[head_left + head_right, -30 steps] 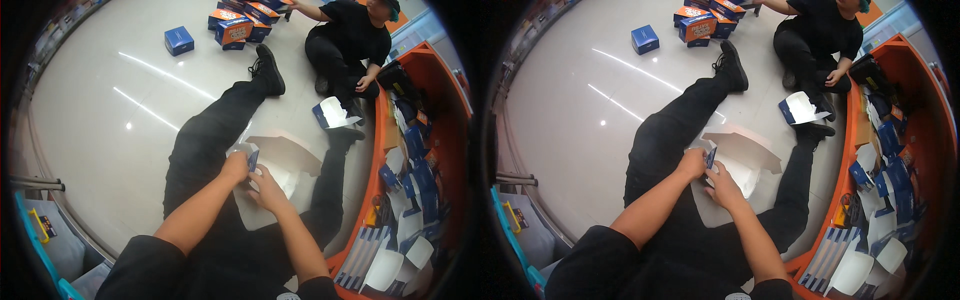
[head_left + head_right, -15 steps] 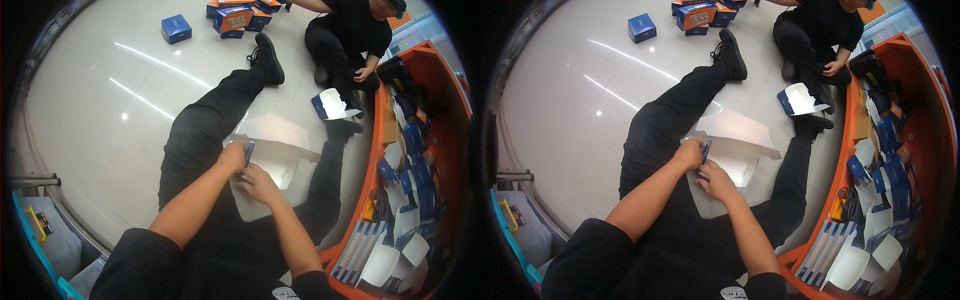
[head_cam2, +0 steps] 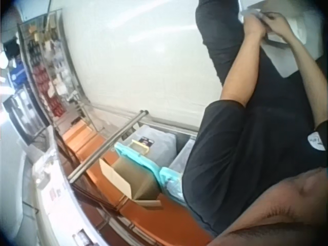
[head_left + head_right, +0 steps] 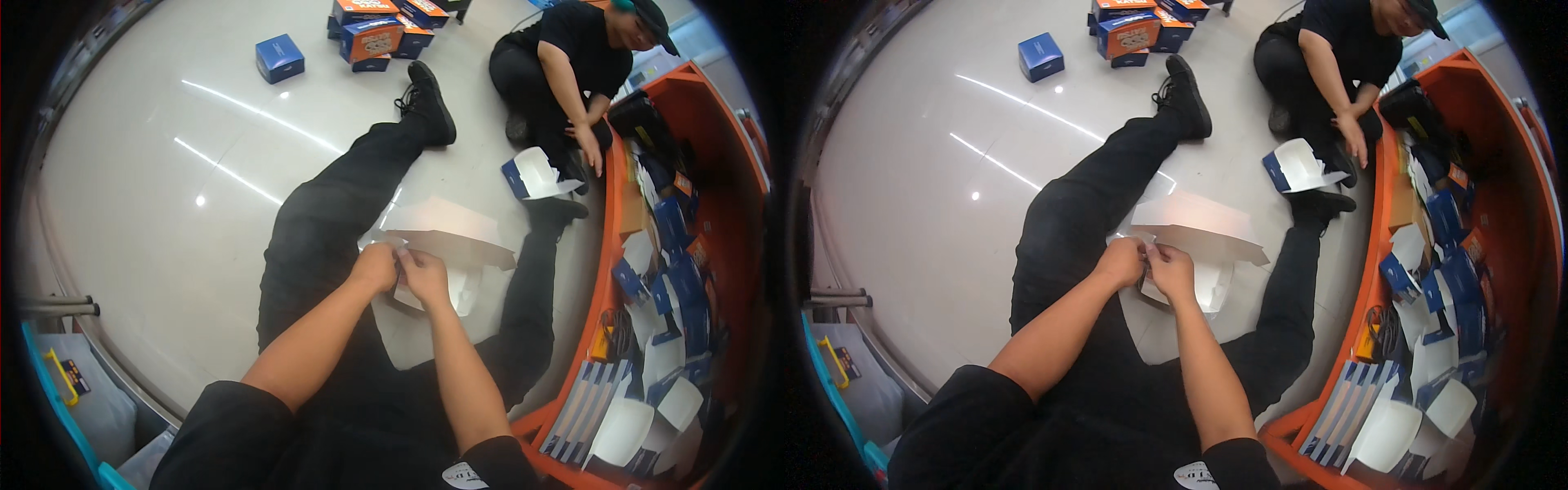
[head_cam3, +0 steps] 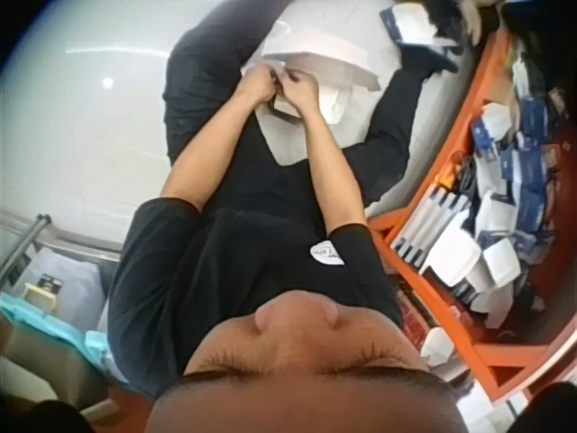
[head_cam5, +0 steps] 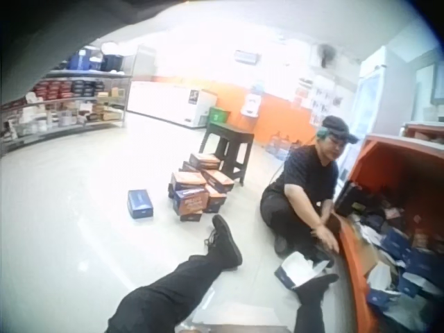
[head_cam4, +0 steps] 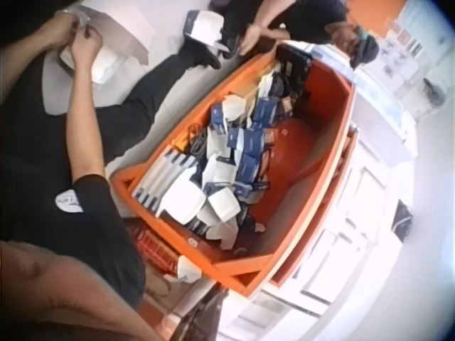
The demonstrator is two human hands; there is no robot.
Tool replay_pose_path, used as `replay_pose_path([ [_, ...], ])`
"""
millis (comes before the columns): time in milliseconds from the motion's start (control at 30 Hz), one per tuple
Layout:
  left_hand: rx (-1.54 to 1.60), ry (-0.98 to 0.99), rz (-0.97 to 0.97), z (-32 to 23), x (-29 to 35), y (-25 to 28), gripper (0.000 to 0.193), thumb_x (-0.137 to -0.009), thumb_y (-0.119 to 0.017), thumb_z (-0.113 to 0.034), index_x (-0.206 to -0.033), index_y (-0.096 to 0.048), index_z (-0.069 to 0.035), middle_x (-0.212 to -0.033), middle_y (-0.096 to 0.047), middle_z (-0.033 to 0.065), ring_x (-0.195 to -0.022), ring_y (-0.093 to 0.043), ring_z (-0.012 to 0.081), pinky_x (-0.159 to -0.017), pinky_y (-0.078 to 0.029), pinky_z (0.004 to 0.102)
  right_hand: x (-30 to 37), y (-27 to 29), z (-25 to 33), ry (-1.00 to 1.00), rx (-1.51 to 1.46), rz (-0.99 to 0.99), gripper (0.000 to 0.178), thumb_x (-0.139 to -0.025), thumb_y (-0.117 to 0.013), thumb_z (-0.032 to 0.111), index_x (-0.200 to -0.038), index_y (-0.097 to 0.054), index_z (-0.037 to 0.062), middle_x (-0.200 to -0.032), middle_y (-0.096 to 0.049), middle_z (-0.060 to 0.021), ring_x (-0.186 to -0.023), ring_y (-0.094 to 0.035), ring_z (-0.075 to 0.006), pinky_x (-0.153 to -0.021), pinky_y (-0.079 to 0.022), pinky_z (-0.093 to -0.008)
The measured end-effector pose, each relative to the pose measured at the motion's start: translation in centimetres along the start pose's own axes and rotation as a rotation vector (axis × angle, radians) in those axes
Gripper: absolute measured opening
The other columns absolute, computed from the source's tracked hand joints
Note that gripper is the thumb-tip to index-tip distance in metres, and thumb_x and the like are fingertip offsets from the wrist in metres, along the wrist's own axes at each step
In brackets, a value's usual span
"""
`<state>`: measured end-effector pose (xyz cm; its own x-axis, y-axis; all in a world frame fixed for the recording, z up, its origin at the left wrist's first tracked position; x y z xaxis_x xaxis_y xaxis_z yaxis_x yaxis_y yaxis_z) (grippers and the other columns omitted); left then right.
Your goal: The person sits on the floor and assembles cardboard takeout boxes by folding flat paperboard templates and tucking the tabs into place by hand.
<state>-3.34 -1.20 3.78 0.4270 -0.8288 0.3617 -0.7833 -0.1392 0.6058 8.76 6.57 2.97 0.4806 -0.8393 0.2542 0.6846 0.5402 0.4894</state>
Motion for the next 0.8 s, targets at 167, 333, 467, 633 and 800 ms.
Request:
replay_pose_path([
  [167, 0.144, 0.059, -0.074, 1.2, 1.3, 1.6, 0.028, -0.093, -0.061, -0.020, -0.111, -0.068, 0.000, -0.109, -0.069, 0.0246, -0.104, -0.066, 0.0397, -0.090, -0.052, 0.0445, 5.1, 5.8, 3.1, 0.054, 0.272, -0.221, 0.037, -0.089, -0.074, 0.028, -0.107, -0.070, -0.0046, -0.090, -0.071, -0.0150, -0.074, -0.069, -0.0261, -0.070, -0.055, -0.0361],
  [333, 0.160, -0.085, -0.136, -1.0, 1.7, 2.3, 0.037, -0.096, -0.060, -0.030, -0.115, -0.069, 0.001, -0.106, -0.070, 0.0224, -0.098, -0.068, 0.0371, -0.085, -0.052, 0.0440, 6.9, 11.0, 0.2, 0.081, 0.469, -0.733, 0.037, -0.086, -0.074, 0.023, -0.107, -0.068, -0.0056, -0.084, -0.069, -0.0156, -0.072, -0.068, -0.0301, -0.070, -0.053, -0.0402],
  [467, 0.028, -0.152, -0.199, -1.4, 1.3, 1.8, 0.028, -0.094, -0.061, -0.023, -0.108, -0.073, -0.002, -0.093, -0.068, 0.0267, -0.089, -0.066, 0.0424, -0.082, -0.051, 0.0479, 5.5, 10.1, -1.8, -0.043, 0.268, -0.460, 0.028, -0.087, -0.069, 0.016, -0.103, -0.070, -0.0066, -0.084, -0.067, -0.0218, -0.081, -0.067, -0.0361, -0.078, -0.051, -0.0461],
  [633, -0.102, -0.288, -0.273, -0.6, 0.3, -0.4, 0.020, -0.090, -0.060, -0.017, -0.091, -0.072, -0.001, -0.085, -0.065, 0.0277, -0.082, -0.063, 0.0465, -0.075, -0.049, 0.0520, 4.3, 9.9, -6.9, 0.097, 0.307, -0.526, 0.019, -0.086, -0.058, 0.010, -0.095, -0.068, -0.0037, -0.089, -0.066, -0.0263, -0.086, -0.064, -0.0444, -0.080, -0.051, -0.0499],
  [800, -0.190, -0.240, -0.225, -0.7, 0.0, -0.5, 0.024, -0.091, -0.060, -0.019, -0.097, -0.074, 0.000, -0.089, -0.070, 0.0258, -0.085, -0.068, 0.0421, -0.078, -0.053, 0.0469, 3.9, 9.0, -7.1, 0.062, 0.263, -0.434, 0.024, -0.090, -0.057, 0.015, -0.106, -0.065, -0.0019, -0.101, -0.064, -0.0264, -0.097, -0.060, -0.0446, -0.087, -0.049, -0.0507],
])
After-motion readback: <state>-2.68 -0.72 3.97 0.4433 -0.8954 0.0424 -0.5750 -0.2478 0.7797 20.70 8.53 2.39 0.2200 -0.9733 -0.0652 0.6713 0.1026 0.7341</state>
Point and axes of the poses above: each hand's wrist, its own x-axis away from the middle knuckle, its own y-axis out of the back of the hand, z = x × y, the point moved 3 cm from there along -x, towards the middle knuckle
